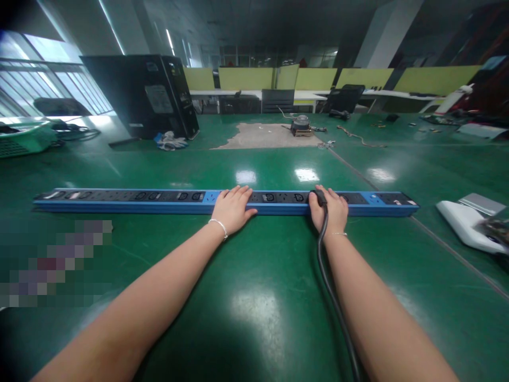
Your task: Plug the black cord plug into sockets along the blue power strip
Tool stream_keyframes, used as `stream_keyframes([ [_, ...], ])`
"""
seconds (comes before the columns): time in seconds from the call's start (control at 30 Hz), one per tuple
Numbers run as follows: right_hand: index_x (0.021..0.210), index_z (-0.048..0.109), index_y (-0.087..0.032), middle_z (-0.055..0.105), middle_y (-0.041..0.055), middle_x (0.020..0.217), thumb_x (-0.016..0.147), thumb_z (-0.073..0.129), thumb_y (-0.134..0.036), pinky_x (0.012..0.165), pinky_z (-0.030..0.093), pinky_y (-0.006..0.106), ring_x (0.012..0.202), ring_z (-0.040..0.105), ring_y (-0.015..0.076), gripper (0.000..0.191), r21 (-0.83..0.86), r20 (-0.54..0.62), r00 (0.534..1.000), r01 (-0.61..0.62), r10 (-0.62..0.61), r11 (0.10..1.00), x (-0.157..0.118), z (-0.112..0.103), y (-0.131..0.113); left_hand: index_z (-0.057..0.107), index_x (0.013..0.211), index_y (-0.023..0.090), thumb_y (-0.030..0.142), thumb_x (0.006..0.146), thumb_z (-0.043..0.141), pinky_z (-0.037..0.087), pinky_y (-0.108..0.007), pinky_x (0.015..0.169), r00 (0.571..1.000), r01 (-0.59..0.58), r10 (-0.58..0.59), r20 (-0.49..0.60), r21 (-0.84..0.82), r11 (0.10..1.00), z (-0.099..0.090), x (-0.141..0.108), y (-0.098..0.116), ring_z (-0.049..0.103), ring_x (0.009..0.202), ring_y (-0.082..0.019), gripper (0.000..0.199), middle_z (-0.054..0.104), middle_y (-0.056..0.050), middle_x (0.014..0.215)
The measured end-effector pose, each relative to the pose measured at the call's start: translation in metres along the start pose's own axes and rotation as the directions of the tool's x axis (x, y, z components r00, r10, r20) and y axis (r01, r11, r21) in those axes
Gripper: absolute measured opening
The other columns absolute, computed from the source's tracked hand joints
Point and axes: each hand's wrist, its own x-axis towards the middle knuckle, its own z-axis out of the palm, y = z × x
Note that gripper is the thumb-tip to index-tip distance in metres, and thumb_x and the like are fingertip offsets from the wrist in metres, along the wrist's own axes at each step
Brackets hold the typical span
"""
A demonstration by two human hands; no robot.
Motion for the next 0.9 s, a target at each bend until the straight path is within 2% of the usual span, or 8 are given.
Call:
stream_keyframes([
  [0.2, 0.114, 0.064, -0.023, 0.058, 0.0073, 0.127, 0.084, 0.045, -0.043, 0.104, 0.029, 0.050, 0.123, 0.046, 0.0268, 0.041, -0.031, 0.001, 0.999, -0.042, 0.042, 0.999, -0.0015, -0.0005, -0.0025, 0.040, 0.136, 0.019, 0.051, 0.087, 0.044, 0.026, -0.044, 0.107, 1.000, 0.003, -0.003, 0.009, -0.008, 1.000, -0.0011, 0.0005, 0.0009, 0.035, 0.132, -0.025, 0.058, 0.044, -0.007, 0.143],
  [0.3, 0.115, 0.064, -0.023, 0.061, 0.0077, 0.124, 0.085, 0.043, -0.043, 0.105, 0.025, 0.052, 0.121, 0.048, 0.0266, 0.041, -0.038, -0.008, 0.997, -0.077, 0.077, 0.996, -0.0020, -0.0004, -0.0027, 0.040, 0.136, 0.019, 0.050, 0.087, 0.044, 0.025, -0.044, 0.107, 1.000, 0.003, -0.003, 0.010, -0.008, 1.000, -0.0012, 0.0006, 0.0011, 0.034, 0.133, -0.025, 0.058, 0.043, -0.007, 0.143],
  [0.5, 0.114, 0.065, -0.024, 0.067, 0.0085, 0.112, 0.085, 0.041, -0.046, 0.102, 0.028, 0.050, 0.115, 0.053, 0.0253, 0.043, -0.062, 0.017, 0.999, -0.041, 0.042, 0.997, -0.0013, -0.0004, -0.0010, 0.039, 0.136, 0.019, 0.050, 0.087, 0.043, 0.025, -0.044, 0.107, 1.000, 0.003, -0.003, 0.011, -0.014, 1.000, -0.0016, -0.0002, 0.0010, 0.034, 0.133, -0.024, 0.058, 0.043, -0.007, 0.143],
  [0.9, 0.113, 0.065, -0.022, 0.066, 0.0096, 0.113, 0.086, 0.041, -0.044, 0.104, 0.024, 0.049, 0.116, 0.052, 0.0241, 0.043, -0.027, 0.015, 0.997, -0.073, 0.074, 0.997, -0.0037, 0.0006, -0.0027, 0.041, 0.135, 0.019, 0.050, 0.087, 0.044, 0.026, -0.043, 0.107, 1.000, 0.006, -0.006, 0.002, -0.007, 1.000, -0.0016, 0.0006, 0.0004, 0.035, 0.132, -0.023, 0.057, 0.044, -0.006, 0.142],
])
